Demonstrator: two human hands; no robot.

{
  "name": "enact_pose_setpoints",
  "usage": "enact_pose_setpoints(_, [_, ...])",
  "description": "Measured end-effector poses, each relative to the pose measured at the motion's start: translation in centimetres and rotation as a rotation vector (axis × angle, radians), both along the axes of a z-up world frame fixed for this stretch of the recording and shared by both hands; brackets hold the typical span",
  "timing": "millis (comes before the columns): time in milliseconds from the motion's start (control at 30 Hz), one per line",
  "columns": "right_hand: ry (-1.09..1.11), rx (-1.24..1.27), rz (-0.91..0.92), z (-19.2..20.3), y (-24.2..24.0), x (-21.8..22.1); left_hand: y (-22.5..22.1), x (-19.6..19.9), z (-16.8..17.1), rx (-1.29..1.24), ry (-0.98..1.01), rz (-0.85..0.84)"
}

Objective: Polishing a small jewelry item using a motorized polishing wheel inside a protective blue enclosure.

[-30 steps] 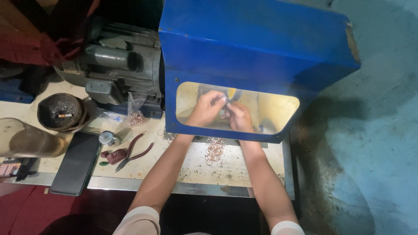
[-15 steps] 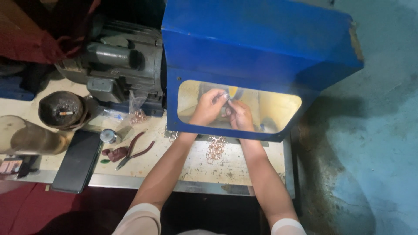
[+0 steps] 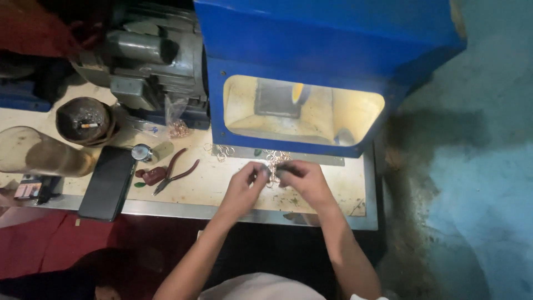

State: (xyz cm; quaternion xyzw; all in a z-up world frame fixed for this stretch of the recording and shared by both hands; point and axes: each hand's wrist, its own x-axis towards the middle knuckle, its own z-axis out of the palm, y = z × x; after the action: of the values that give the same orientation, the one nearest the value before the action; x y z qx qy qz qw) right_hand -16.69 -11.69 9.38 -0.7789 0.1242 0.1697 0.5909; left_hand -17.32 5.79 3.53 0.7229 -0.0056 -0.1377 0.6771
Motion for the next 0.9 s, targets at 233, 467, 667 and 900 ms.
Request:
enact_pose_setpoints(233, [-0.562,0.341,0.047,1.2,-1.0,-5.3,1.1,-5.4,7.6,-0.052,-0.4,-0.097])
enact_pose_setpoints(467, [-0.825,0.403,0.22,2.6,-1.0,-7.0,1.2,-6.7,10.5,-0.158,-0.836,-0.179])
enact_pose_setpoints(667, [-0.805,0.421,0.232,2.9,-0.6,-7.0,1.4,-6.9,11.0,-0.151,-0.854,-0.158])
enact_pose_setpoints(900, [-0.802,0.458,0.271,3.0,-0.6,-6.7,1.4,-6.7,10.6,-0.136,-0.864,-0.152])
